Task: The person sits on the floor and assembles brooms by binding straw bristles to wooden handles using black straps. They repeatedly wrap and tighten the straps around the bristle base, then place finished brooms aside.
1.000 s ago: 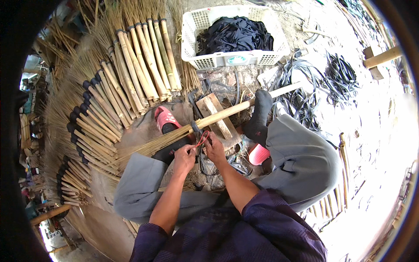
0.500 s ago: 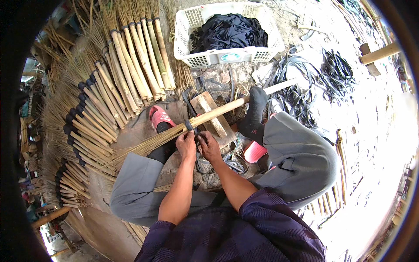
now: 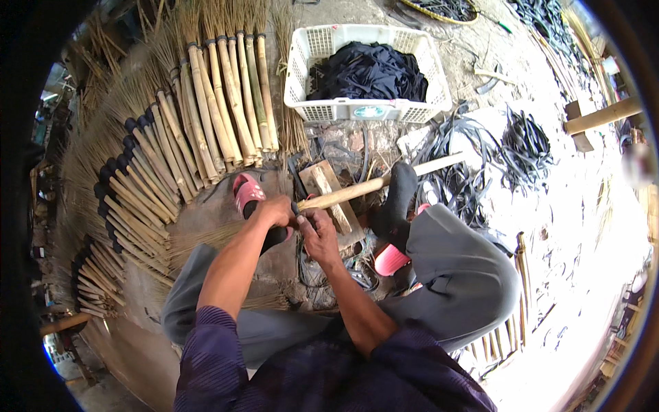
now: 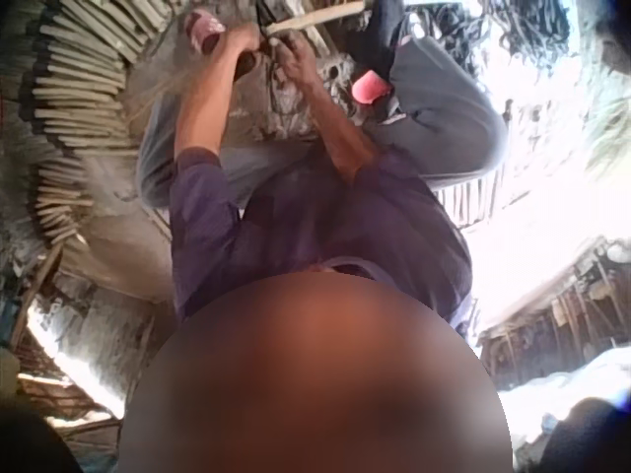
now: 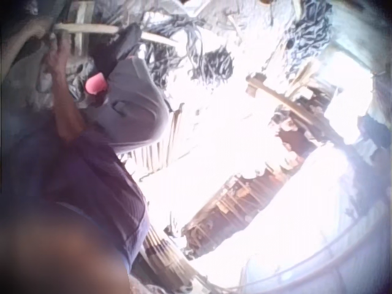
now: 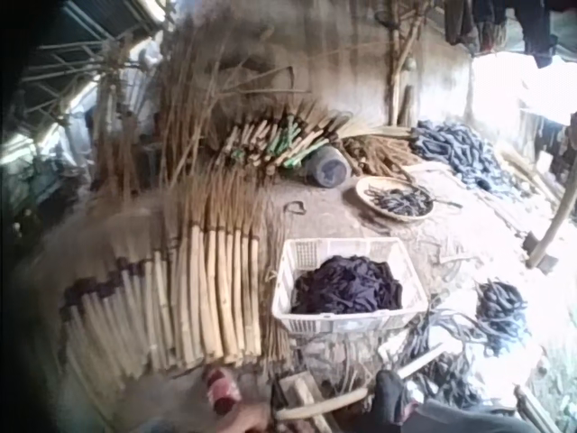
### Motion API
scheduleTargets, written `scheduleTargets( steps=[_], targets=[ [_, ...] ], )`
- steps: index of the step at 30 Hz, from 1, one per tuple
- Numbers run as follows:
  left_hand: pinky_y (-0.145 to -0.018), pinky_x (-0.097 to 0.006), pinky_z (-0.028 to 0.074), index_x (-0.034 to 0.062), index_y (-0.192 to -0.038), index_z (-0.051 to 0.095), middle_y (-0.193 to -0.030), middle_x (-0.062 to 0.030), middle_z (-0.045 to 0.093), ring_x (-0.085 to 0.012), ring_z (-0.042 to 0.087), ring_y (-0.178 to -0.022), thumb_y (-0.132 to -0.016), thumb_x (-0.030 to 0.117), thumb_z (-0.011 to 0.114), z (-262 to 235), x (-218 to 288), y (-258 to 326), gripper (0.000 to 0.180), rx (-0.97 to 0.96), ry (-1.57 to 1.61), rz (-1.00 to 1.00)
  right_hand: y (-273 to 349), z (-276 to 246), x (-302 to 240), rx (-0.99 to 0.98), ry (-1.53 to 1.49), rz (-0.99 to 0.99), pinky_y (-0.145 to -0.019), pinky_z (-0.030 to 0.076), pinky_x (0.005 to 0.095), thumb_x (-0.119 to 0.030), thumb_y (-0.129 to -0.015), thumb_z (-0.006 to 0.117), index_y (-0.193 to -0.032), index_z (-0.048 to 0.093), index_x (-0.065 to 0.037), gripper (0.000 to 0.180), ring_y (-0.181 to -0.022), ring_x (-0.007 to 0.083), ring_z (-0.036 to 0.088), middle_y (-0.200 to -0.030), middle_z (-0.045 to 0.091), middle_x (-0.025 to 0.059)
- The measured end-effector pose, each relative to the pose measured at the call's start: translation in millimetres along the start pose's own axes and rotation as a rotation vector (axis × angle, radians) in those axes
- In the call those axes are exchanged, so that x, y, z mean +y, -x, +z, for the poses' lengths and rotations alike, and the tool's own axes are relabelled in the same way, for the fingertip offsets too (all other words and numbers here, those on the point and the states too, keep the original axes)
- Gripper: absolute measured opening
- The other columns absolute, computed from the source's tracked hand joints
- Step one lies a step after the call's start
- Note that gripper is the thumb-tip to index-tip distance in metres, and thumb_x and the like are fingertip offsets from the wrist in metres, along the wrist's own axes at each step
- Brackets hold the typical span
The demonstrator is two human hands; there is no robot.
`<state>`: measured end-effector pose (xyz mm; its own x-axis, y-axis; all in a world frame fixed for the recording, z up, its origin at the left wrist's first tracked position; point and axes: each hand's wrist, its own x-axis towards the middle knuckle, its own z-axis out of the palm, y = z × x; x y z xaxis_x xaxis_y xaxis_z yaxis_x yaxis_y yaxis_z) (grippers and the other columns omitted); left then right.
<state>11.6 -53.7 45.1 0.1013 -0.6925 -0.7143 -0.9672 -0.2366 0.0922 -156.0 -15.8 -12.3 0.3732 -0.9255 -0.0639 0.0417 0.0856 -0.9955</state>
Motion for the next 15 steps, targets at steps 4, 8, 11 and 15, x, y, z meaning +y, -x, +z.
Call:
scheduleTargets(
  steps=[4, 8, 11, 15],
  targets=[
    [-0.089, -0.042, 0.058, -0.0008, -0.095, 0.077, -0.107, -0.0217, 0.075, -0.0333, 0.073, -0.104, -0.077, 0.029, 0.079, 25, -1, -9, 0.034, 0.002, 0.149, -0.125, -2, 8, -1, -0.019, -0.448, 0.181, -0.084, 0.046, 0.026, -0.012, -0.104, 0.059, -0.104, 0.06, -0.004, 0.008, -0.089, 0.008, 0.056, -0.094, 0.063, 0.0],
    [-0.085, -0.045, 0.058, 0.0012, -0.092, 0.078, -0.102, -0.023, 0.075, -0.037, 0.074, -0.098, -0.071, 0.034, 0.082, 41, -2, -4, 0.039, 0.194, 0.154, -0.094, 9, 11, 1, 0.038, -0.443, 0.196, -0.084, 0.045, 0.0256, -0.013, -0.104, 0.059, -0.104, 0.059, -0.004, 0.009, -0.088, 0.008, 0.055, -0.093, 0.062, 0.0007],
    [-0.086, -0.045, 0.058, 0.0006, -0.091, 0.078, -0.1, -0.0235, 0.075, -0.0369, 0.074, -0.098, -0.07, 0.035, 0.082, 37, 0, 0, 0.04, 0.187, 0.153, -0.094, 21, 10, -7, 0.053, -0.353, 0.187, -0.082, 0.045, 0.0257, -0.014, -0.104, 0.059, -0.103, 0.059, -0.005, 0.01, -0.088, 0.0081, 0.055, -0.093, 0.062, 0.0006],
    [-0.087, -0.043, 0.058, 0.0026, -0.094, 0.079, -0.1, -0.0208, 0.076, -0.0361, 0.074, -0.099, -0.077, 0.026, 0.077, 34, 7, 8, 0.029, 0.218, 0.135, -0.092, 19, 6, -34, 0.044, -0.144, 0.233, -0.08, 0.047, 0.0269, -0.015, -0.102, 0.06, -0.099, 0.062, -0.004, 0.012, -0.085, 0.0092, 0.056, -0.089, 0.063, 0.0002]
  ],
)
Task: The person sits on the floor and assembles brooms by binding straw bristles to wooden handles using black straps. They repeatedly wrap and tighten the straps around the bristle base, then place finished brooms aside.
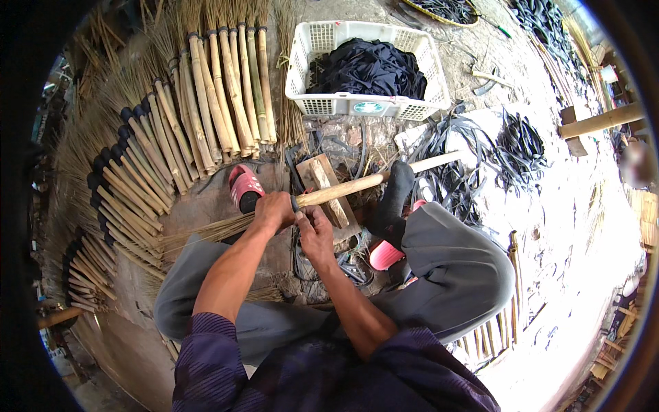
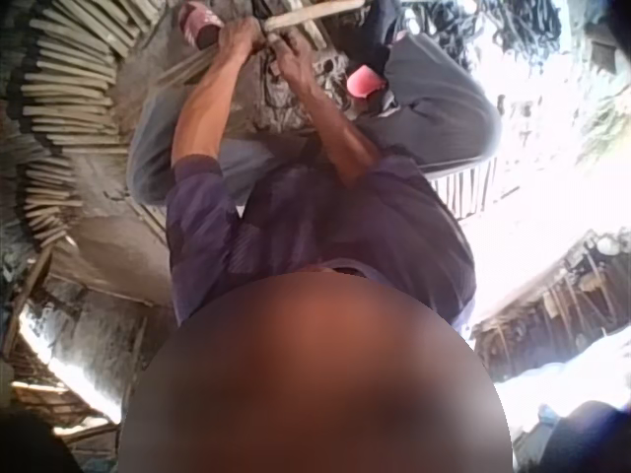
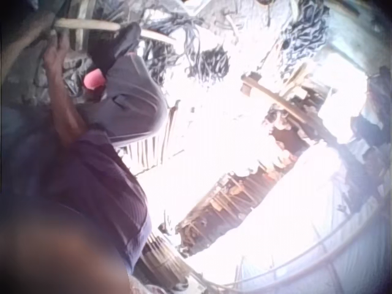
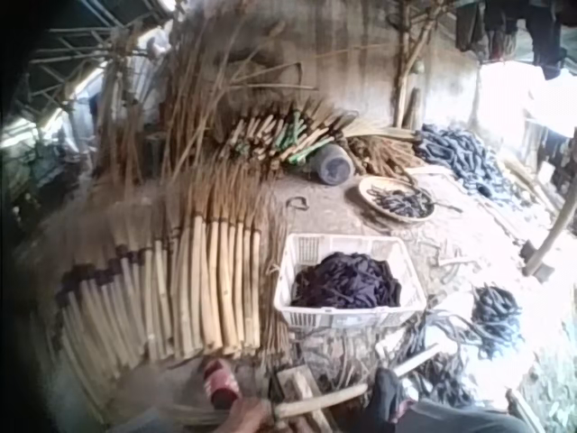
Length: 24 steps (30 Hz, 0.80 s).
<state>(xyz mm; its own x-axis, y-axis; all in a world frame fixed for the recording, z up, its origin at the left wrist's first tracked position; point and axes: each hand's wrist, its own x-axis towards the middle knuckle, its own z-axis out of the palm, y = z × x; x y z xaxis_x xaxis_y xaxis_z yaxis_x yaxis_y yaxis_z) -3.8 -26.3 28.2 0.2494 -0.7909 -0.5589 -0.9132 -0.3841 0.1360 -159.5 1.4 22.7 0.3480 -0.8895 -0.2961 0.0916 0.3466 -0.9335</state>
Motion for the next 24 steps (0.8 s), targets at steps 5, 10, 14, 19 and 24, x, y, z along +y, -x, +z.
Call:
scheduleTargets(
  steps=[5, 10, 14, 19, 24],
  targets=[
    [-0.086, -0.043, 0.059, 0.004, -0.093, 0.078, -0.098, -0.0203, 0.076, -0.0342, 0.074, -0.097, -0.077, 0.031, 0.075, 13, -2, 0, 0.032, 0.023, 0.022, 0.005, -70, -9, -23, -0.17, 0.448, -0.19, -0.078, 0.051, 0.032, -0.016, -0.095, 0.067, -0.104, 0.067, -0.003, 0.016, -0.085, 0.0148, 0.066, -0.09, 0.072, 0.0086],
    [-0.08, -0.041, 0.058, -0.0006, -0.097, 0.077, -0.097, -0.0208, 0.076, -0.0349, 0.075, -0.09, -0.076, 0.033, 0.072, 12, -22, -29, 0.041, -0.381, 0.127, 0.058, -155, -18, 16, -0.612, 0.764, -0.186, -0.08, 0.054, 0.0394, -0.023, -0.091, 0.069, -0.107, 0.07, -0.005, 0.024, -0.089, 0.0293, 0.071, -0.096, 0.074, 0.0153],
    [-0.077, -0.039, 0.054, -0.0086, -0.093, 0.073, -0.092, -0.0225, 0.073, -0.0284, 0.072, -0.087, -0.078, 0.046, 0.067, -6, -30, -37, 0.057, -0.553, 0.647, -0.024, -169, -17, 35, -0.636, 0.728, -0.086, -0.084, 0.052, 0.0339, -0.019, -0.091, 0.072, -0.104, 0.071, -0.003, 0.02, -0.091, 0.0229, 0.069, -0.095, 0.074, 0.012],
    [-0.087, -0.044, 0.055, -0.0082, -0.104, 0.07, -0.113, -0.0251, 0.073, -0.0371, 0.07, -0.105, -0.078, 0.036, 0.068, -7, -19, -13, 0.051, -0.225, 0.249, 0.089, -142, -24, 16, -0.547, 0.744, -0.213, -0.085, 0.053, 0.0339, -0.019, -0.092, 0.071, -0.104, 0.071, -0.002, 0.021, -0.091, 0.0239, 0.07, -0.099, 0.074, 0.0131],
    [-0.103, -0.045, 0.04, 0.0034, -0.12, 0.06, -0.114, -0.017, 0.069, -0.0311, 0.064, -0.113, -0.076, 0.029, 0.077, 13, -12, 15, 0.053, 0.376, 0.079, 0.133, -111, -26, 5, -0.344, 0.694, -0.532, -0.084, 0.051, 0.0419, -0.017, -0.091, 0.071, -0.104, 0.071, -0.006, 0.018, -0.095, 0.0344, 0.064, -0.098, 0.071, 0.0141]
  ],
)
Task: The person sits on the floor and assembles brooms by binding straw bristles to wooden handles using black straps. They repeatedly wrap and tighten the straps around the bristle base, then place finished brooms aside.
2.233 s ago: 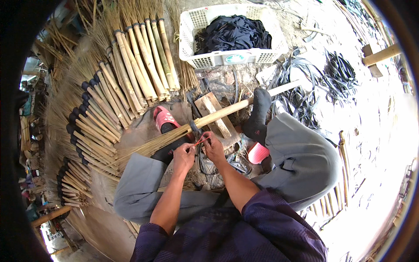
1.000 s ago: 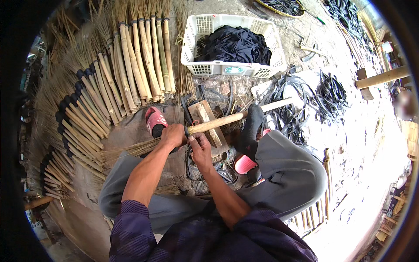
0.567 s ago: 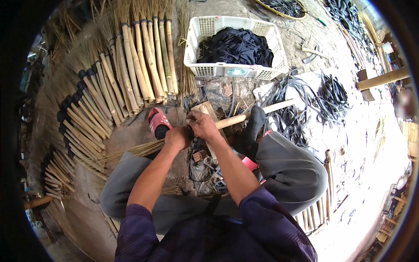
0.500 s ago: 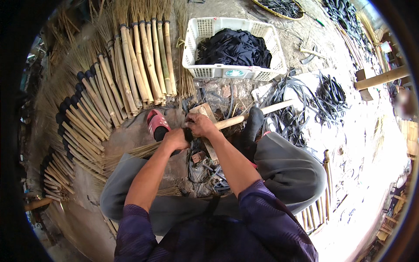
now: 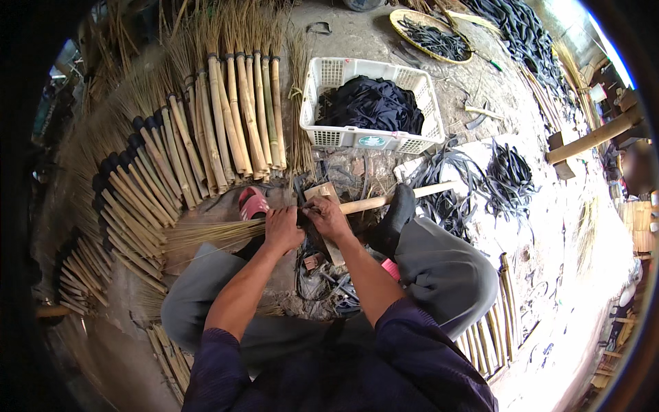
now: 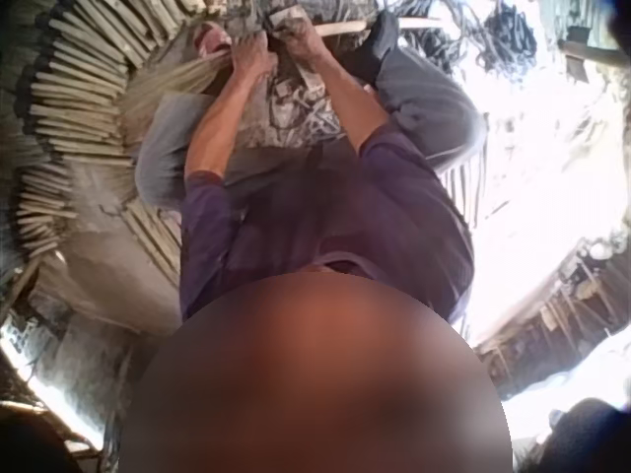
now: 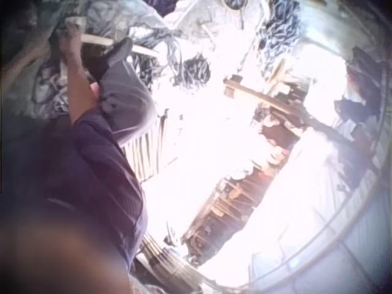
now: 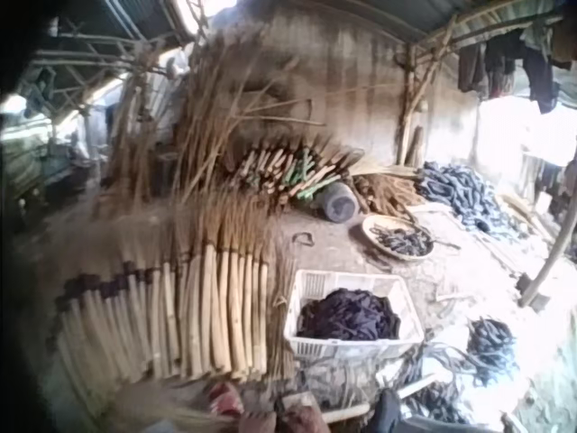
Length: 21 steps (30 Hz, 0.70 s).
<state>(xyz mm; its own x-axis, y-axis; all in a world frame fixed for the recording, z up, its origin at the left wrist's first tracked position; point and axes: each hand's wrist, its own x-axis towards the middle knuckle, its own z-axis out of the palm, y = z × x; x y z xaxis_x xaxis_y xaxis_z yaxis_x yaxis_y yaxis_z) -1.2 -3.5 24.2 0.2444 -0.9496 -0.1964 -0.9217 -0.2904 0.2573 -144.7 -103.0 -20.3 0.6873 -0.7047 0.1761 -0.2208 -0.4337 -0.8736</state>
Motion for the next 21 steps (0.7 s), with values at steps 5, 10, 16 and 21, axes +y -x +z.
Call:
scheduleTargets(
  steps=[5, 10, 16, 21],
  targets=[
    [-0.108, -0.045, 0.034, 0.0065, -0.119, 0.058, -0.114, -0.0146, 0.066, -0.0306, 0.06, -0.117, -0.076, 0.025, 0.077, 8, 7, 13, 0.05, 0.124, 0.125, -0.063, 6, -10, 4, -0.094, -0.214, 0.055, -0.091, 0.049, 0.0439, -0.017, -0.09, 0.07, -0.109, 0.07, -0.006, 0.022, -0.101, 0.0328, 0.063, -0.108, 0.071, 0.0129],
    [-0.109, -0.047, 0.031, 0.0081, -0.119, 0.056, -0.112, -0.0127, 0.064, -0.0304, 0.058, -0.114, -0.076, 0.021, 0.077, 19, 17, 28, 0.05, 0.295, 0.178, -0.004, 15, -43, 17, 0.074, -0.182, 0.314, -0.103, 0.041, 0.048, -0.027, -0.081, 0.067, -0.126, 0.067, -0.012, 0.048, -0.12, 0.0316, 0.055, -0.126, 0.066, 0.011],
    [-0.109, -0.047, 0.031, 0.0082, -0.119, 0.056, -0.113, -0.0123, 0.063, -0.0304, 0.057, -0.114, -0.074, 0.022, 0.079, 18, 17, 26, 0.051, 0.305, 0.172, 0.005, 15, -39, 2, -0.096, 0.261, 0.26, -0.104, 0.037, 0.0469, -0.029, -0.082, 0.067, -0.111, 0.07, -0.014, 0.033, -0.117, 0.033, 0.054, -0.117, 0.067, 0.0076],
    [-0.109, -0.047, 0.031, 0.0087, -0.118, 0.056, -0.113, -0.0119, 0.063, -0.0301, 0.056, -0.116, -0.073, 0.022, 0.08, 15, 18, 27, 0.053, 0.252, 0.228, -0.023, 27, -29, -18, -0.095, 0.104, 0.118, -0.099, 0.041, 0.0473, -0.028, -0.083, 0.065, -0.102, 0.071, -0.012, 0.026, -0.112, 0.034, 0.054, -0.108, 0.065, 0.0106]
  ],
)
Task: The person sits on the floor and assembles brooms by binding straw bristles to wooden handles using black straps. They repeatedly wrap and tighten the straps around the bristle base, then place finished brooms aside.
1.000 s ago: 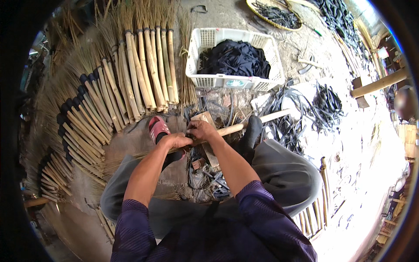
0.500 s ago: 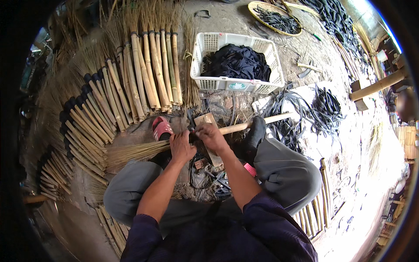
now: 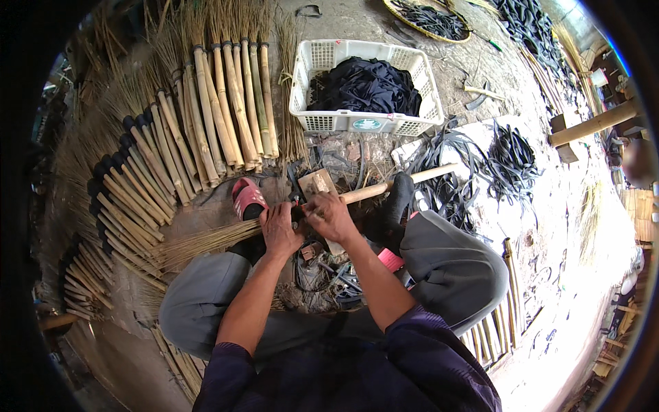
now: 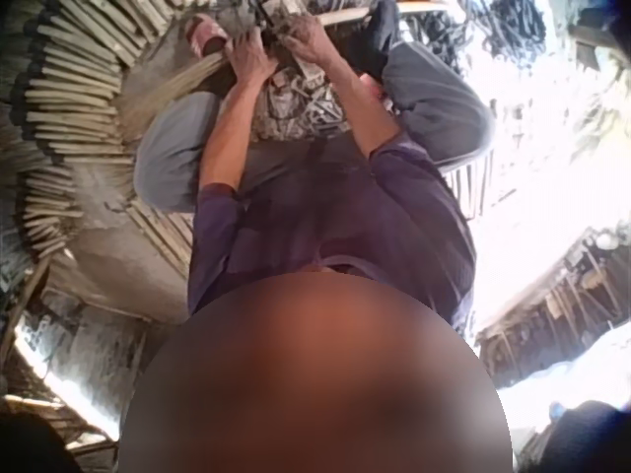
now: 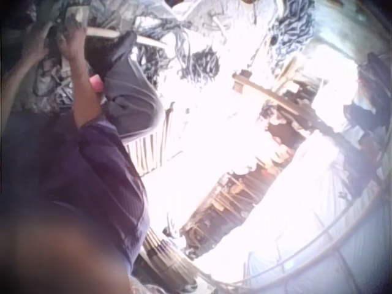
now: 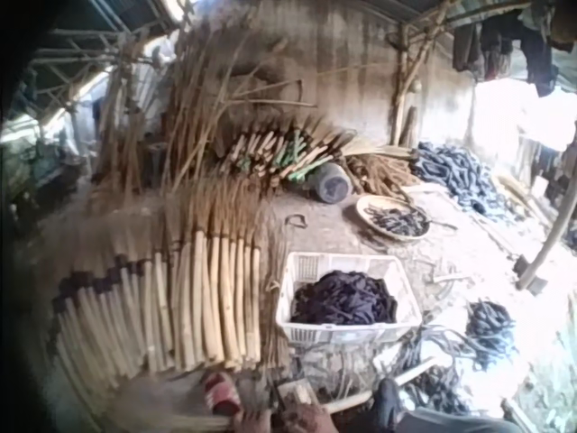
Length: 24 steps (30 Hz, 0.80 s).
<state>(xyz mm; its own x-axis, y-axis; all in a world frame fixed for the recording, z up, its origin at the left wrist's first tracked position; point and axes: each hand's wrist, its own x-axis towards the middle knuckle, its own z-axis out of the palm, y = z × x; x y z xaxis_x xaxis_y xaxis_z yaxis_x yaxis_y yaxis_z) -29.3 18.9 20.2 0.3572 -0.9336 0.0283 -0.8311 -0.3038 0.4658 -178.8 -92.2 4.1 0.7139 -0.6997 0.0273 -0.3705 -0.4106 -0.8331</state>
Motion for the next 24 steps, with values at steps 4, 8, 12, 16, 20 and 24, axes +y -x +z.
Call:
scheduleTargets(
  steps=[4, 8, 12, 16, 20, 24],
  targets=[
    [-0.107, -0.046, 0.032, 0.0077, -0.122, 0.055, -0.117, -0.0132, 0.061, -0.0304, 0.055, -0.119, -0.072, 0.014, 0.077, -4, 2, 1, 0.055, 0.012, 0.013, 0.023, 11, 8, -7, 0.058, 0.075, -0.115, -0.098, 0.042, 0.0481, -0.025, -0.086, 0.067, -0.102, 0.07, -0.011, 0.022, -0.11, 0.0356, 0.055, -0.107, 0.065, 0.0113],
    [-0.106, -0.045, 0.032, 0.0084, -0.123, 0.056, -0.118, -0.0134, 0.062, -0.0307, 0.055, -0.119, -0.07, 0.011, 0.077, -6, 2, 2, 0.057, -0.028, -0.038, 0.005, 7, 17, -13, 0.123, 0.159, -0.05, -0.098, 0.042, 0.0476, -0.026, -0.087, 0.071, -0.106, 0.069, -0.011, 0.024, -0.111, 0.0353, 0.055, -0.109, 0.064, 0.0111],
    [-0.112, -0.048, 0.028, 0.0103, -0.12, 0.055, -0.116, -0.0117, 0.062, -0.0308, 0.056, -0.118, -0.069, 0.012, 0.078, -1, -1, 2, 0.056, -0.013, -0.026, -0.011, 7, 22, -21, 0.214, 0.325, -0.008, -0.098, 0.043, 0.0473, -0.025, -0.087, 0.072, -0.108, 0.068, -0.012, 0.025, -0.11, 0.0351, 0.056, -0.109, 0.065, 0.0104],
    [-0.112, -0.047, 0.028, 0.0107, -0.123, 0.055, -0.117, -0.0119, 0.062, -0.0305, 0.056, -0.118, -0.071, 0.014, 0.076, 0, 0, 2, 0.056, 0.011, -0.017, -0.004, 9, 19, -19, 0.125, 0.307, -0.014, -0.094, 0.043, 0.0474, -0.023, -0.087, 0.072, -0.108, 0.067, -0.008, 0.027, -0.107, 0.0345, 0.057, -0.101, 0.064, 0.0111],
    [-0.107, -0.048, 0.038, 0.0088, -0.126, 0.056, -0.119, -0.016, 0.066, -0.0329, 0.061, -0.117, -0.077, 0.023, 0.072, -17, -5, -14, 0.053, -0.199, -0.039, -0.015, 11, 22, -12, 0.148, 0.238, -0.111, -0.095, 0.042, 0.0462, -0.019, -0.088, 0.072, -0.107, 0.066, -0.008, 0.023, -0.106, 0.0342, 0.058, -0.104, 0.066, 0.0097],
    [-0.095, -0.049, 0.053, -0.0005, -0.119, 0.069, -0.121, -0.0273, 0.068, -0.042, 0.067, -0.109, -0.092, 0.048, 0.058, -28, -32, -81, 0.057, -0.669, 0.09, -0.363, 14, 30, -11, 0.197, 0.213, -0.199, -0.094, 0.042, 0.0468, -0.014, -0.088, 0.071, -0.106, 0.065, -0.008, 0.02, -0.106, 0.0339, 0.059, -0.105, 0.067, 0.0092]
  ],
)
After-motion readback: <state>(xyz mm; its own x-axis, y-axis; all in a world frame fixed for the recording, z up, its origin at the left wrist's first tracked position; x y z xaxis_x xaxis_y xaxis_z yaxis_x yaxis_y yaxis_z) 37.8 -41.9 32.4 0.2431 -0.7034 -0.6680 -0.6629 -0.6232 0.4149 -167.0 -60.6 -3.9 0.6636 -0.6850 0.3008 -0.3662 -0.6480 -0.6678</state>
